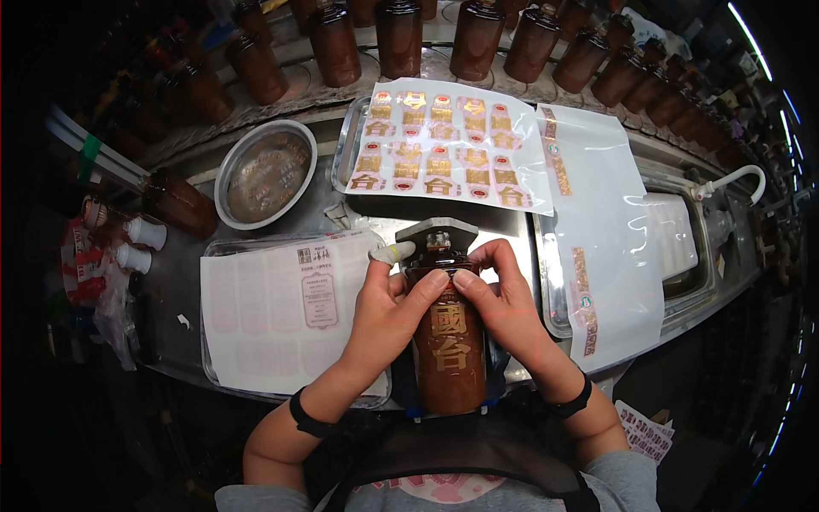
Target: The person is applying product labels and decorative gold foil seals to dark glass liquor bottles on a production line.
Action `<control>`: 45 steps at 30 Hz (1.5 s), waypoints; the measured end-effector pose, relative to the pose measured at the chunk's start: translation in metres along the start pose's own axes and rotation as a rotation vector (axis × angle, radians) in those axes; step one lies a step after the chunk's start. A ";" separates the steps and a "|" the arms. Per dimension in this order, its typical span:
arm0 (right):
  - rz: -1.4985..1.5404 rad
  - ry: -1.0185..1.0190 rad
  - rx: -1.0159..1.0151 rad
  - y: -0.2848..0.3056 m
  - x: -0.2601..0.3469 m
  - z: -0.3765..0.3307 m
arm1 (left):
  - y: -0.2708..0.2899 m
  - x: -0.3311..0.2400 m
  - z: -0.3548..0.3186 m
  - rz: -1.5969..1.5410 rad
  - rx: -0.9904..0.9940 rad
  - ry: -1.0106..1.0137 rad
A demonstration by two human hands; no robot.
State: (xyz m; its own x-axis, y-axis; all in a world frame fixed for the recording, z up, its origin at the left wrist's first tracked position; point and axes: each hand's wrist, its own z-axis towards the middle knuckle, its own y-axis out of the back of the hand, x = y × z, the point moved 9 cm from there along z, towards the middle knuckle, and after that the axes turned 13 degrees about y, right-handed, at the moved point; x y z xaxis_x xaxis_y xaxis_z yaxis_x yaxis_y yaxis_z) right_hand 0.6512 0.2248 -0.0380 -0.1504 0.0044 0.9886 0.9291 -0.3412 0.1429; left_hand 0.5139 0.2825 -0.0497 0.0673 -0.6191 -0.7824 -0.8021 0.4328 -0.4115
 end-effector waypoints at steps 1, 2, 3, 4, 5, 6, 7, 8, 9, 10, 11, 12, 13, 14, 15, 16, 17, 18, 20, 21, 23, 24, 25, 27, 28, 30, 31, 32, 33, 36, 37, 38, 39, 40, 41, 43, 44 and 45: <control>0.011 -0.004 -0.022 0.001 -0.001 0.000 | 0.000 0.000 0.001 0.010 -0.003 -0.001; 0.012 -0.006 -0.022 0.001 -0.003 0.001 | 0.000 0.000 0.002 0.019 -0.005 -0.003; 0.003 0.008 -0.024 0.001 -0.003 0.002 | 0.000 0.000 0.002 0.019 -0.006 0.000; -0.006 0.022 -0.026 0.002 -0.002 0.003 | -0.002 -0.001 0.001 0.008 0.001 -0.006; -0.006 0.020 -0.026 0.002 -0.002 0.003 | -0.003 -0.002 0.001 -0.002 0.009 -0.013; 0.011 0.008 -0.026 0.002 -0.002 0.002 | -0.003 -0.001 0.001 -0.003 0.008 -0.013; 0.027 -0.003 -0.027 0.002 -0.002 0.002 | -0.004 -0.001 0.001 -0.003 0.011 -0.022; 0.027 -0.003 -0.025 0.003 -0.002 0.001 | -0.004 -0.002 0.000 -0.004 0.014 -0.032; 0.037 -0.022 -0.016 0.002 -0.003 0.000 | -0.004 -0.002 0.000 -0.005 0.015 -0.032; 0.047 -0.040 -0.007 0.002 -0.003 -0.001 | -0.004 -0.001 0.000 0.006 0.021 -0.013; 0.046 -0.040 -0.007 0.002 -0.006 -0.002 | -0.003 0.000 0.000 0.016 0.027 0.006; 0.105 0.005 -0.006 0.001 -0.009 -0.003 | -0.003 0.000 -0.002 0.015 0.030 0.007; 0.163 0.051 -0.004 0.001 -0.007 -0.003 | -0.001 0.003 -0.005 -0.012 0.018 0.053; 0.161 0.050 -0.006 0.004 -0.005 -0.006 | 0.001 0.007 -0.007 -0.039 0.006 0.100; 0.185 -0.033 0.020 0.005 -0.006 -0.010 | 0.003 0.009 -0.010 -0.040 0.004 0.099; 0.209 -0.116 0.046 0.003 -0.009 -0.014 | 0.005 0.009 -0.014 -0.056 0.006 0.080; 0.210 -0.116 0.048 0.000 -0.010 -0.015 | 0.007 0.009 -0.017 -0.072 0.008 0.061; 0.191 -0.042 0.048 -0.003 -0.004 -0.014 | 0.007 0.012 -0.017 -0.072 0.008 0.061; 0.132 0.015 0.046 -0.005 0.000 -0.015 | 0.004 0.011 -0.017 -0.094 0.053 -0.016; 0.132 0.014 0.047 -0.007 0.002 -0.015 | 0.005 0.011 -0.017 -0.095 0.053 -0.016; 0.140 -0.006 0.019 -0.008 0.005 -0.016 | 0.003 0.011 -0.017 -0.086 0.072 -0.011; 0.140 -0.007 0.020 -0.007 0.004 -0.015 | 0.003 0.010 -0.017 -0.087 0.071 -0.011; 0.140 -0.009 0.029 -0.006 0.002 -0.015 | 0.002 0.010 -0.017 -0.086 0.078 -0.016; 0.139 -0.011 0.038 -0.007 0.001 -0.015 | 0.002 0.009 -0.017 -0.086 0.084 -0.020; 0.149 -0.006 0.030 -0.007 0.002 -0.015 | 0.002 0.010 -0.016 -0.076 0.088 -0.016; 0.158 -0.001 0.022 -0.007 0.002 -0.015 | 0.003 0.011 -0.016 -0.068 0.092 -0.011; 0.160 -0.009 0.030 -0.007 0.002 -0.016 | 0.004 0.012 -0.016 -0.074 0.096 -0.008; 0.162 -0.017 0.037 -0.007 0.001 -0.016 | 0.004 0.013 -0.017 -0.081 0.101 -0.006; 0.162 -0.018 0.039 -0.007 0.001 -0.017 | 0.004 0.013 -0.017 -0.082 0.099 -0.005; 0.133 -0.017 0.050 -0.008 -0.002 -0.019 | 0.003 0.011 -0.016 -0.099 0.105 0.011; 0.145 -0.002 0.033 -0.008 -0.003 -0.019 | 0.002 0.011 -0.015 -0.109 0.092 0.016; 0.157 0.014 0.016 -0.007 -0.003 -0.019 | 0.003 0.012 -0.015 -0.120 0.078 0.021; 0.157 0.013 0.016 -0.008 -0.003 -0.019 | 0.002 0.012 -0.016 -0.120 0.078 0.021; 0.153 0.019 0.020 -0.008 -0.002 -0.018 | 0.002 0.011 -0.017 -0.113 0.076 0.004; 0.149 0.025 0.023 -0.009 -0.002 -0.017 | 0.002 0.010 -0.017 -0.105 0.074 -0.013; 0.145 0.024 0.033 -0.010 -0.003 -0.015 | 0.005 0.011 -0.014 -0.085 0.072 -0.028; 0.141 0.024 0.042 -0.010 -0.004 -0.015 | 0.006 0.011 -0.014 -0.064 0.072 -0.042; 0.141 0.022 0.043 -0.009 -0.005 -0.015 | 0.007 0.012 -0.014 -0.065 0.071 -0.041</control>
State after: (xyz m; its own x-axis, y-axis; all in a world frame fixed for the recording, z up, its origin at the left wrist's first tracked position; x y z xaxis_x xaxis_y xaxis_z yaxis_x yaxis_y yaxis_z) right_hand 0.6381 0.2137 -0.0452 -0.0246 -0.0618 0.9978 0.9549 -0.2968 0.0051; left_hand 0.5008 0.2690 -0.0558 0.1434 -0.6205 -0.7710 -0.7510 0.4391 -0.4931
